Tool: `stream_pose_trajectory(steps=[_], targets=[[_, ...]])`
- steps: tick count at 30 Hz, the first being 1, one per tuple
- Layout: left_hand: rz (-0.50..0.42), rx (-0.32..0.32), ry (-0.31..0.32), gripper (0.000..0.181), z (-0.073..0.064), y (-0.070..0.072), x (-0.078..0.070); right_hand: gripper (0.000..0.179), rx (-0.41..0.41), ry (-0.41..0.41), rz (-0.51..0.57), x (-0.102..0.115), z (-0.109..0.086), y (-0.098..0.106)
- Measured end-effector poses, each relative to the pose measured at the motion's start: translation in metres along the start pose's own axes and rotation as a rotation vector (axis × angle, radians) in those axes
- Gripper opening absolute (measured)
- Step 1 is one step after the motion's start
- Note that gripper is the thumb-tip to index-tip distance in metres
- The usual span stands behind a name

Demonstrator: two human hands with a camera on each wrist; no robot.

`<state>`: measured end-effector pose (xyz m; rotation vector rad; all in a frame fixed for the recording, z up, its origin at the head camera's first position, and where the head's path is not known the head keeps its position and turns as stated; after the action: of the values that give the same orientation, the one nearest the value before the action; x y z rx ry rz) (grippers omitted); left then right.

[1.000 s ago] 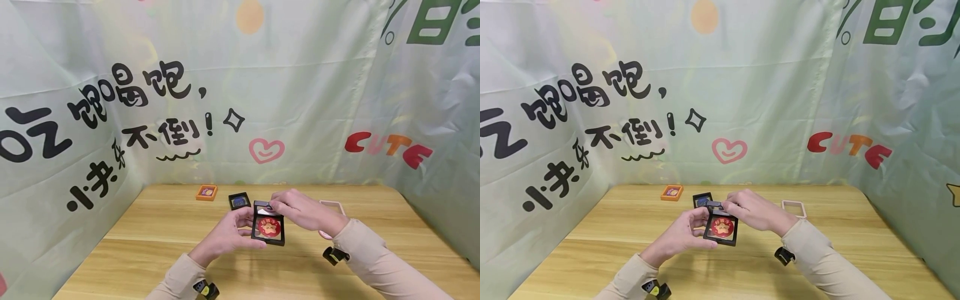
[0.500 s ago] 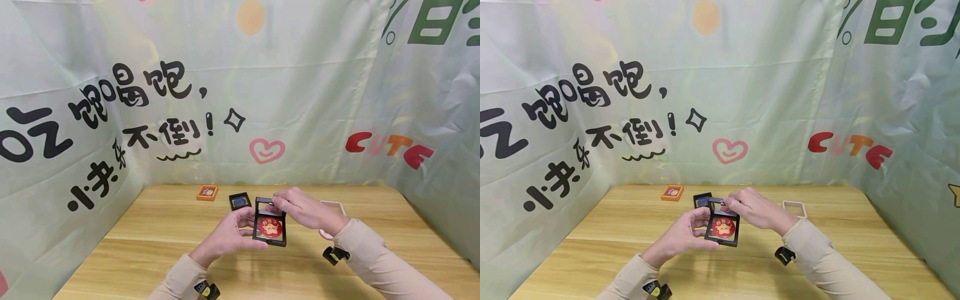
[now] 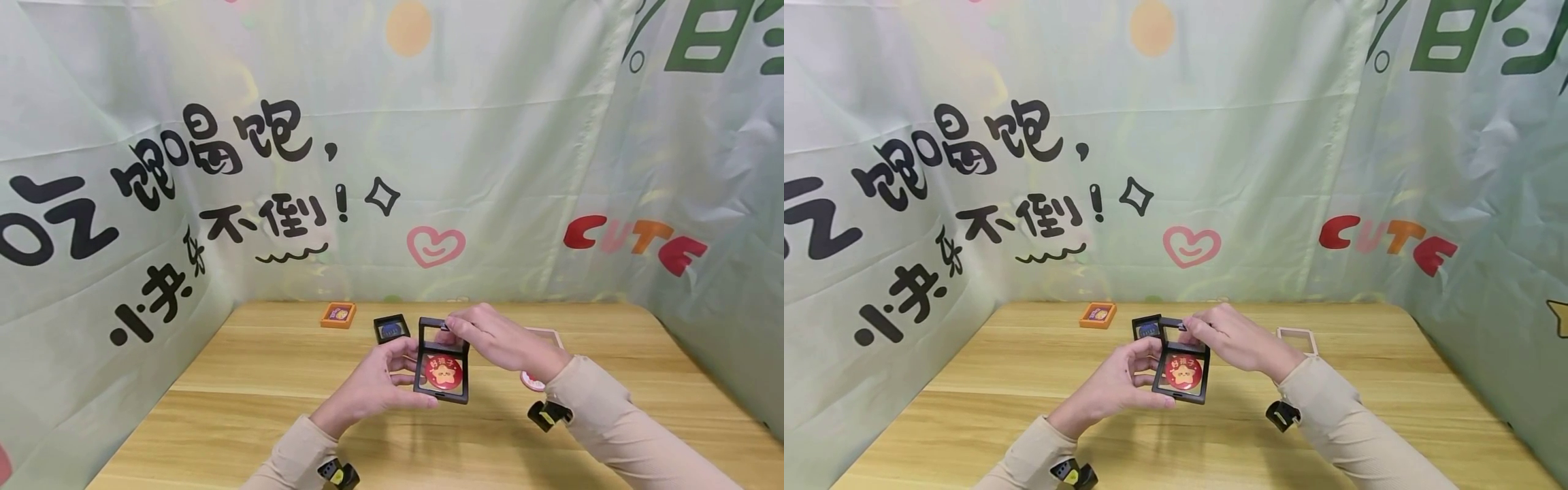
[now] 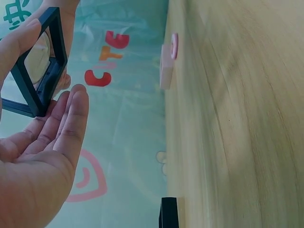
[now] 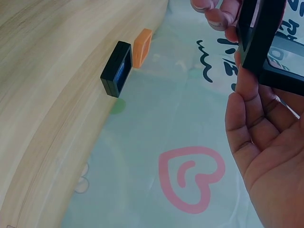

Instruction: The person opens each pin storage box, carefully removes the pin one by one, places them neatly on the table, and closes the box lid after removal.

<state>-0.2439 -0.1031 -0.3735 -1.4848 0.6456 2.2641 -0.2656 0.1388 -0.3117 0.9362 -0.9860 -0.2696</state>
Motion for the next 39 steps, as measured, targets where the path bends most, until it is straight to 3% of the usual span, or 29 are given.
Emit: stream_pose_trajectory(steps=[14, 24, 34, 39], targets=[[0.001, 0.006, -0.011, 0.068, 0.001, 0.003, 0.001, 0.059, 0.088, -0.129, 0.066, 0.000, 0.005, 0.006], [0.019, -0.042, 0.033, 0.084, 0.000, 0.008, 0.002, 0.046, -0.003, -0.190, 0.045, 0.001, 0.008, 0.003], [0.013, -0.057, 0.061, 0.080, -0.001, 0.011, 0.002, 0.040, -0.051, -0.207, -0.004, 0.001, 0.008, 0.003], [0.014, -0.071, 0.061, 0.078, -0.001, 0.013, 0.003, 0.034, -0.066, -0.203, 0.028, -0.002, 0.004, 0.005]])
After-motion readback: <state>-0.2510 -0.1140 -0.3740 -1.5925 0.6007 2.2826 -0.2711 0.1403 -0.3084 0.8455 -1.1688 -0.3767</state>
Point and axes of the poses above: each hand's wrist, its own z-axis towards the middle knuckle, its own y-axis out of the back of the hand, x = y × z, the point moved 1 cm from there along z, towards the middle knuckle, and after that the axes turned 14 degrees about -y, right-handed, at the moved point
